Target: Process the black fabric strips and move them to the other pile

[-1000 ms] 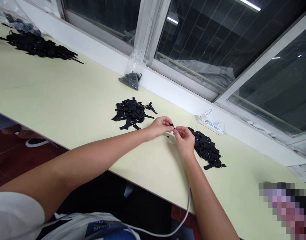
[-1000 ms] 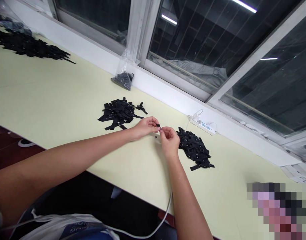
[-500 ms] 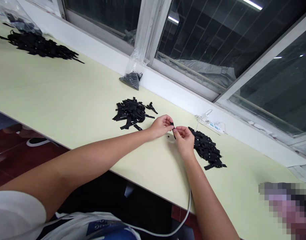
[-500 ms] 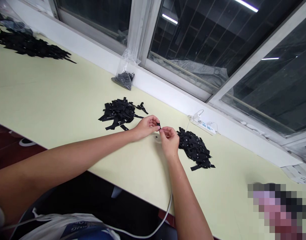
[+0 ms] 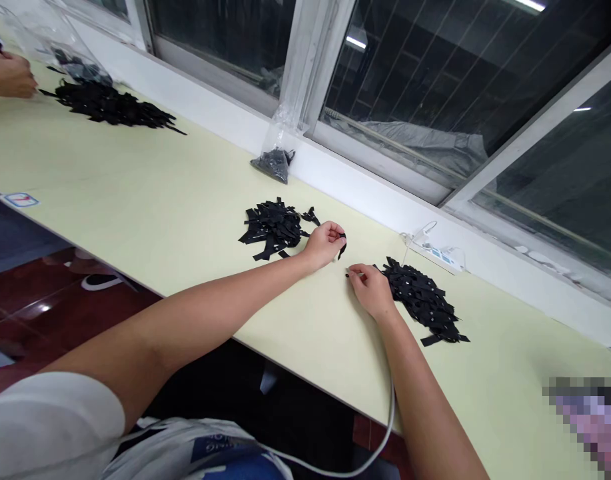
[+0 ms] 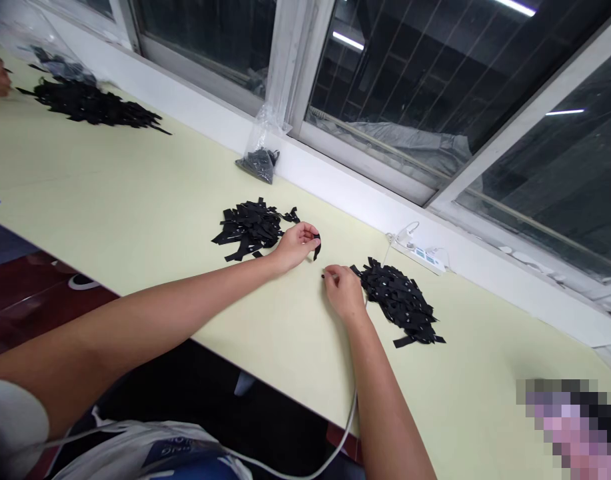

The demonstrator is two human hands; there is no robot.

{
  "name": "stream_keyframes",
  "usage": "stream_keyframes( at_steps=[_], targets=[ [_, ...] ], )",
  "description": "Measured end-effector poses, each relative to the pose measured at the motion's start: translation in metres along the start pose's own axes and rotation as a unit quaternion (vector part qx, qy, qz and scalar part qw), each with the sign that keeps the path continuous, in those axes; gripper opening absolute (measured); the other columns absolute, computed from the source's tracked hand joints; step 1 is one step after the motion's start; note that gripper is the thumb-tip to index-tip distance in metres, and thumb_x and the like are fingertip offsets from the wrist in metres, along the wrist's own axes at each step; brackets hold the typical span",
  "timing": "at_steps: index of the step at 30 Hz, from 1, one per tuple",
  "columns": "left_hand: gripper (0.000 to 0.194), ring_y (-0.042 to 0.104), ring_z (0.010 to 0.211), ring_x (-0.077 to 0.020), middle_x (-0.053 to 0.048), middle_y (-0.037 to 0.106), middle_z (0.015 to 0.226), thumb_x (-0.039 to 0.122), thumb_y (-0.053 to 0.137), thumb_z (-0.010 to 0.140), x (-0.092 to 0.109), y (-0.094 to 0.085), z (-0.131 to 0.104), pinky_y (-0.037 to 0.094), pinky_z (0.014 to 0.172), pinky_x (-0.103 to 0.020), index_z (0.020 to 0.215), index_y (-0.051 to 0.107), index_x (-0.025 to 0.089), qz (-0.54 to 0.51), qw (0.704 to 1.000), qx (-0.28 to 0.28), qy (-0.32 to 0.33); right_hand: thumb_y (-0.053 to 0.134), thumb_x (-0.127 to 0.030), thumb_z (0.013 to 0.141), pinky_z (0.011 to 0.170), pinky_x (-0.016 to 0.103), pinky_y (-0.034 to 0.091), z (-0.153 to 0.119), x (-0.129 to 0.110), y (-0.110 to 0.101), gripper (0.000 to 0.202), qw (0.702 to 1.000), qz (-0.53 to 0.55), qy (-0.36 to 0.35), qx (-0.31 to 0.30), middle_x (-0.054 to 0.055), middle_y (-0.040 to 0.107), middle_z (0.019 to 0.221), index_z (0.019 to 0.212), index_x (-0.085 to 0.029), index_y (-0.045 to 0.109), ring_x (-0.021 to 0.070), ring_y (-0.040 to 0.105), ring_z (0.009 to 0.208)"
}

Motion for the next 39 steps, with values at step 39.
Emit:
stream_keyframes(
  at_steps=[39],
  targets=[
    [0.026, 0.062, 0.078, -0.0107, -0.003, 0.065, 0.086, 0.010, 0.078, 0.068, -0.006, 0.013, -0.014, 0.053, 0.073, -0.028, 0.088, 0.062, 0.012, -0.003, 0.985, -0.170, -0.014, 0.084, -0.045, 0.062, 0.062, 0.026, 0.047, 0.004, -0.006, -0.009, 0.043, 0.900, 0.390, 0.173, 0.094, 0.000, 0.066, 0.072, 0.089, -0.018, 0.065, 0.0127, 0.059, 0.065]
  ],
)
Point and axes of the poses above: each hand's wrist, its own z-axis towards the middle knuckle, its own y-axis out of the palm, x = y × z, the point moved 2 cm from there along z, towards the middle knuckle
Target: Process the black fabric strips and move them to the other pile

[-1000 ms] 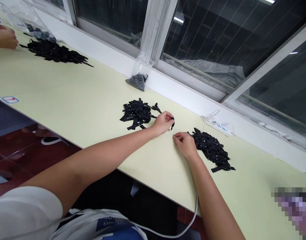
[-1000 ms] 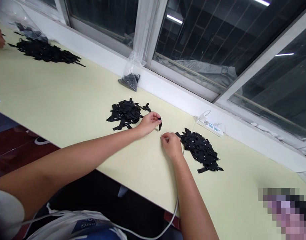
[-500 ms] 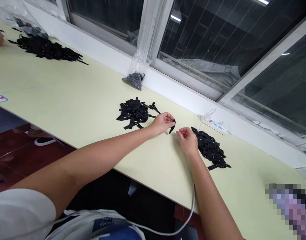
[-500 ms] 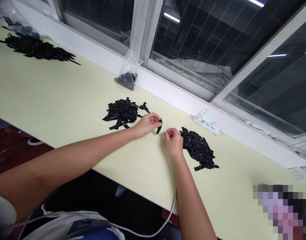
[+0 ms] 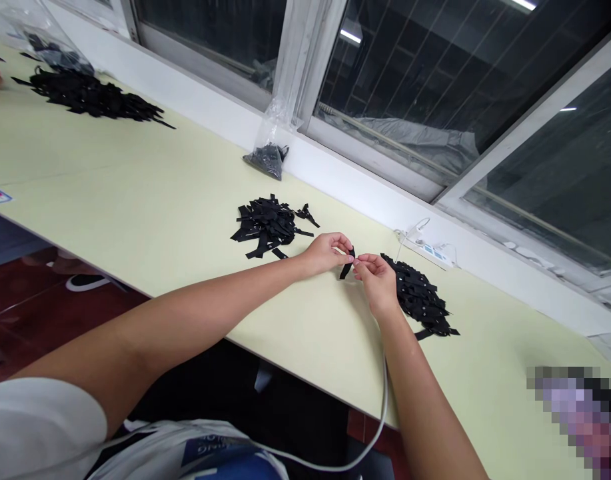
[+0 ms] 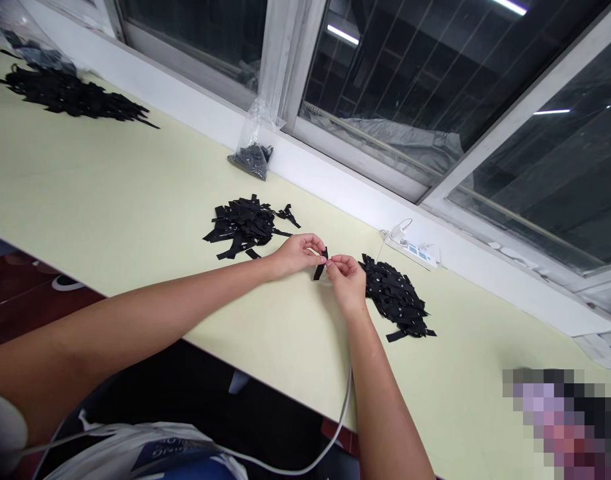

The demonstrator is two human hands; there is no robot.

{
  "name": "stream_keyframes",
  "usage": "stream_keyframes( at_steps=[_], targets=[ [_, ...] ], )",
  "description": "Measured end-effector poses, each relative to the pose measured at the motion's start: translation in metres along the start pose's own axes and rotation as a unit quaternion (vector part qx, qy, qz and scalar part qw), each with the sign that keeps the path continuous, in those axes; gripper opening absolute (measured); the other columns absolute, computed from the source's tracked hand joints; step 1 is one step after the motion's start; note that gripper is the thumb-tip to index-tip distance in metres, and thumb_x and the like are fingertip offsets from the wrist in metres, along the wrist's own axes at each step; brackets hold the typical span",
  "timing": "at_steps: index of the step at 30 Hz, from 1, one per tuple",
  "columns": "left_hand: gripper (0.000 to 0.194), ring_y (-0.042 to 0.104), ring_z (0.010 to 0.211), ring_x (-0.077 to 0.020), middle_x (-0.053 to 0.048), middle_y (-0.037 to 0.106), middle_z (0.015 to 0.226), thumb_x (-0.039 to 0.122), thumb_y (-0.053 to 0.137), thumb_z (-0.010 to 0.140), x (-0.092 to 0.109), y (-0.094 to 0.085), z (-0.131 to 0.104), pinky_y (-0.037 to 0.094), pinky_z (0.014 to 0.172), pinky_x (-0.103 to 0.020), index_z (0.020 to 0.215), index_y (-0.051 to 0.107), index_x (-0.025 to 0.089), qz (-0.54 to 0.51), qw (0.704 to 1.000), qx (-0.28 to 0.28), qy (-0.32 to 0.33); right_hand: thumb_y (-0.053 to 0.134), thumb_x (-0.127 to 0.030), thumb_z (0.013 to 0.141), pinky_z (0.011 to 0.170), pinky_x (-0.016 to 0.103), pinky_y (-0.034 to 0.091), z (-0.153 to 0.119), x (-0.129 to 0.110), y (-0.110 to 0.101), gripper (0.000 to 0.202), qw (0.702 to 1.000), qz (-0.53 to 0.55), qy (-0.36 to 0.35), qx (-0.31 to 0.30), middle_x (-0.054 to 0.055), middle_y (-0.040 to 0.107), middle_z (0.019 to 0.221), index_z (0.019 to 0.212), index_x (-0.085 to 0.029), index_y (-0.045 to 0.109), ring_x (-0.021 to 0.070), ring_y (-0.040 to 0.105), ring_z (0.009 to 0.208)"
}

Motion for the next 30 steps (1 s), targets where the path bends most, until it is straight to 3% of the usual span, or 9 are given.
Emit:
stream_keyframes(
  at_steps=[5, 20, 25, 30],
  targets=[
    [0.025, 0.062, 0.082, -0.0118, -0.004, 0.066, 0.088, 0.011, 0.078, 0.068, -0.0006, -0.0001, -0.0005, 0.052, 0.074, -0.028, 0.088, 0.062, 0.013, 0.010, 1.000, -0.002, 0.010, 0.083, -0.040, 0.062, 0.064, 0.026, 0.048, -0.0007, -0.0009, 0.0005, 0.039, 1.000, 0.017, 0.008, -0.004, -0.001, 0.067, 0.071, 0.089, -0.018, 0.066, 0.0128, 0.059, 0.066],
    [0.026, 0.062, 0.071, -0.0094, -0.001, 0.064, 0.077, 0.006, 0.078, 0.072, 0.0046, -0.0011, -0.0038, 0.054, 0.073, -0.029, 0.091, 0.062, 0.011, -0.019, 0.997, -0.012, -0.071, 0.083, -0.041, 0.065, 0.066, 0.027, 0.048, -0.0026, -0.0012, 0.0013, 0.037, 0.998, 0.057, -0.004, -0.041, -0.002, 0.065, 0.071, 0.089, -0.020, 0.065, 0.0116, 0.057, 0.063],
    [0.025, 0.063, 0.075, -0.0093, -0.001, 0.065, 0.076, 0.005, 0.079, 0.071, 0.0038, -0.0011, -0.0029, 0.055, 0.076, -0.029, 0.089, 0.063, 0.010, -0.037, 0.998, -0.029, -0.050, 0.087, -0.041, 0.062, 0.074, 0.030, 0.054, -0.0039, -0.0019, 0.0012, 0.040, 0.996, 0.084, 0.010, -0.036, 0.001, 0.069, 0.077, 0.089, -0.020, 0.066, 0.0142, 0.064, 0.070],
    [0.020, 0.064, 0.076, -0.0096, -0.003, 0.068, 0.079, 0.003, 0.076, 0.073, 0.0051, -0.0018, -0.0031, 0.055, 0.079, -0.030, 0.089, 0.065, 0.009, 0.013, 0.999, -0.025, -0.041, 0.090, -0.041, 0.059, 0.080, 0.032, 0.057, -0.0063, -0.0029, 0.0027, 0.043, 0.994, 0.103, 0.026, -0.036, 0.002, 0.071, 0.080, 0.088, -0.019, 0.067, 0.0166, 0.068, 0.076]
  ],
)
Point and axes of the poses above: each hand's wrist, its own z-axis towards the middle knuckle, its own y-axis out of the palm, x = y × z, the point moved 2 cm from there along z, towards the middle knuckle
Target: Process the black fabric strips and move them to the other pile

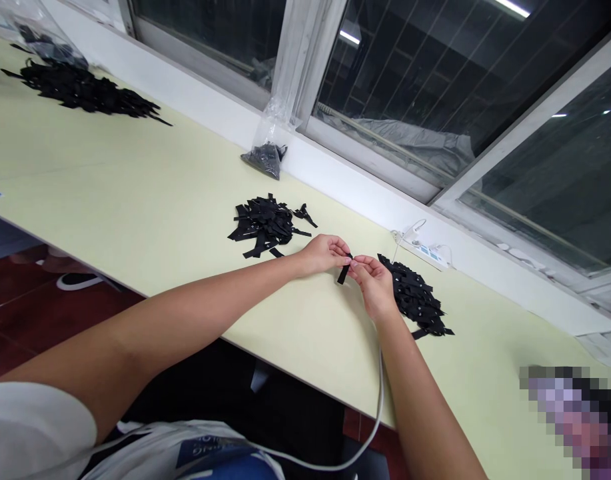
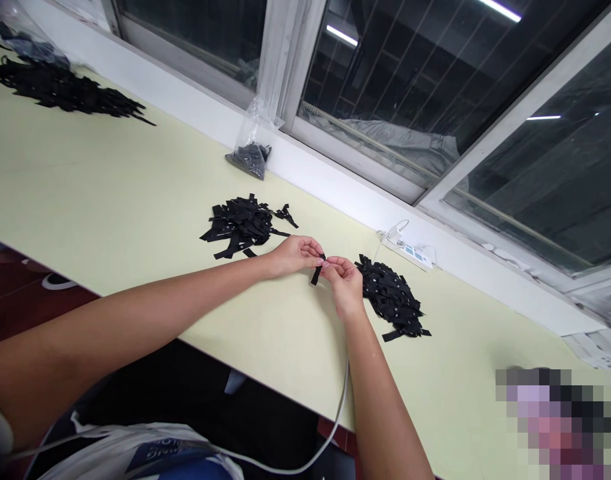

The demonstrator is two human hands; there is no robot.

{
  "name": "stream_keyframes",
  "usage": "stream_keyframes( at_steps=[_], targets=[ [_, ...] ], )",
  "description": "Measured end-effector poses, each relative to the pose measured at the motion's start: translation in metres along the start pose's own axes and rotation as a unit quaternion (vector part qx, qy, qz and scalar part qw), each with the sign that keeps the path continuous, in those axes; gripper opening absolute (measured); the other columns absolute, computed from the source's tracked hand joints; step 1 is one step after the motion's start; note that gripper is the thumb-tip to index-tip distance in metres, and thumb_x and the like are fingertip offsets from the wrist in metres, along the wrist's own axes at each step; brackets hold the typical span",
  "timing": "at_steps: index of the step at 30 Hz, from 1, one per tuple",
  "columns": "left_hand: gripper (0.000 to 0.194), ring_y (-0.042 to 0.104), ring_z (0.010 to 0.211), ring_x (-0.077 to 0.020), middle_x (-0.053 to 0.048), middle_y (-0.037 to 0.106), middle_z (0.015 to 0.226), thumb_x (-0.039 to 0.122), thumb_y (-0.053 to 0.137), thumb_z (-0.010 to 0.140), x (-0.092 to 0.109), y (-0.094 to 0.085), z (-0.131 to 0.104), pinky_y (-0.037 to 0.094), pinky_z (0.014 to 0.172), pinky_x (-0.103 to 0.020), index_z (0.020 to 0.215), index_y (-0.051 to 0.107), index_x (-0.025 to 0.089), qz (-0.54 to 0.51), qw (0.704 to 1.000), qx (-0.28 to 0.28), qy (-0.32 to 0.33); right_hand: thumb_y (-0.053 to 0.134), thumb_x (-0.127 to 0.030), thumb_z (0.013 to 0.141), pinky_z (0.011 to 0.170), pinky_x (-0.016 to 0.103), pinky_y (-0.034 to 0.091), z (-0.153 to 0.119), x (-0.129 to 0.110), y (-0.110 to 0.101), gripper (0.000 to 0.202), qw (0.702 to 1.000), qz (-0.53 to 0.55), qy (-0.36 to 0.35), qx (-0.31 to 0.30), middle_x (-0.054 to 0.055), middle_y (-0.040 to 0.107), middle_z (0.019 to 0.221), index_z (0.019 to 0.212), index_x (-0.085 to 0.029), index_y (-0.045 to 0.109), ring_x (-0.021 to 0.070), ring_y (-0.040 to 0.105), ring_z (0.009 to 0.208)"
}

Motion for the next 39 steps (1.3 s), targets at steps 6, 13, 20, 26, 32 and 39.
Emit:
stream_keyframes(
  at_steps=[6, 13, 20, 26, 32, 39],
  targets=[
    [0.017, 0.063, 0.072, -0.0090, -0.002, 0.067, 0.076, 0.006, 0.076, 0.074, -0.001, -0.003, 0.001, 0.055, 0.076, -0.028, 0.087, 0.065, 0.010, 0.007, 1.000, -0.022, 0.021, 0.091, -0.041, 0.058, 0.081, 0.032, 0.059, -0.001, 0.000, 0.001, 0.044, 1.000, -0.005, 0.009, 0.000, 0.003, 0.072, 0.081, 0.088, -0.018, 0.068, 0.0165, 0.069, 0.077],
    [0.019, 0.064, 0.072, -0.0088, -0.002, 0.068, 0.077, 0.010, 0.079, 0.073, -0.003, -0.007, 0.003, 0.054, 0.074, -0.027, 0.087, 0.066, 0.011, 0.004, 0.999, -0.046, 0.021, 0.092, -0.043, 0.056, 0.080, 0.034, 0.059, -0.003, -0.003, 0.002, 0.048, 1.000, -0.011, 0.009, 0.001, 0.003, 0.073, 0.080, 0.089, -0.018, 0.068, 0.0161, 0.068, 0.072],
    [0.020, 0.063, 0.071, -0.0085, -0.001, 0.068, 0.076, 0.012, 0.081, 0.072, -0.004, -0.007, 0.002, 0.052, 0.073, -0.026, 0.085, 0.066, 0.011, -0.001, 0.999, -0.049, 0.020, 0.092, -0.041, 0.058, 0.079, 0.031, 0.058, -0.005, -0.004, 0.002, 0.047, 1.000, 0.000, 0.008, -0.002, 0.002, 0.072, 0.078, 0.090, -0.017, 0.068, 0.0140, 0.067, 0.070],
    [0.024, 0.064, 0.075, -0.0102, -0.003, 0.069, 0.078, 0.011, 0.081, 0.070, -0.005, -0.006, 0.004, 0.054, 0.077, -0.028, 0.089, 0.067, 0.010, 0.008, 0.999, -0.024, 0.023, 0.089, -0.043, 0.061, 0.081, 0.034, 0.060, 0.000, -0.001, 0.002, 0.047, 0.999, -0.053, -0.005, 0.008, 0.004, 0.073, 0.082, 0.092, -0.017, 0.067, 0.0172, 0.070, 0.074],
    [0.021, 0.064, 0.077, -0.0107, -0.004, 0.069, 0.081, 0.007, 0.078, 0.069, -0.004, -0.004, 0.006, 0.054, 0.080, -0.029, 0.088, 0.069, 0.010, 0.028, 0.998, 0.035, 0.051, 0.089, -0.042, 0.063, 0.084, 0.038, 0.062, -0.001, -0.005, 0.004, 0.043, 0.999, -0.042, 0.006, 0.019, 0.005, 0.073, 0.083, 0.092, -0.017, 0.068, 0.0193, 0.072, 0.076],
    [0.018, 0.062, 0.072, -0.0100, -0.001, 0.066, 0.076, 0.010, 0.077, 0.071, 0.000, -0.009, 0.008, 0.052, 0.073, -0.026, 0.086, 0.067, 0.012, 0.044, 0.995, 0.084, 0.043, 0.083, -0.049, 0.065, 0.079, 0.040, 0.062, 0.002, -0.032, -0.021, 0.052, 0.991, -0.126, -0.011, 0.040, 0.009, 0.073, 0.101, 0.104, -0.019, 0.066, 0.0226, 0.071, 0.086]
  ],
)
Point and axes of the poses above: each hand's wrist, its own z-axis towards the middle knuckle, its own y-axis out of the palm, x = y × z, the point moved 2 cm from there along z, towards the middle knuckle
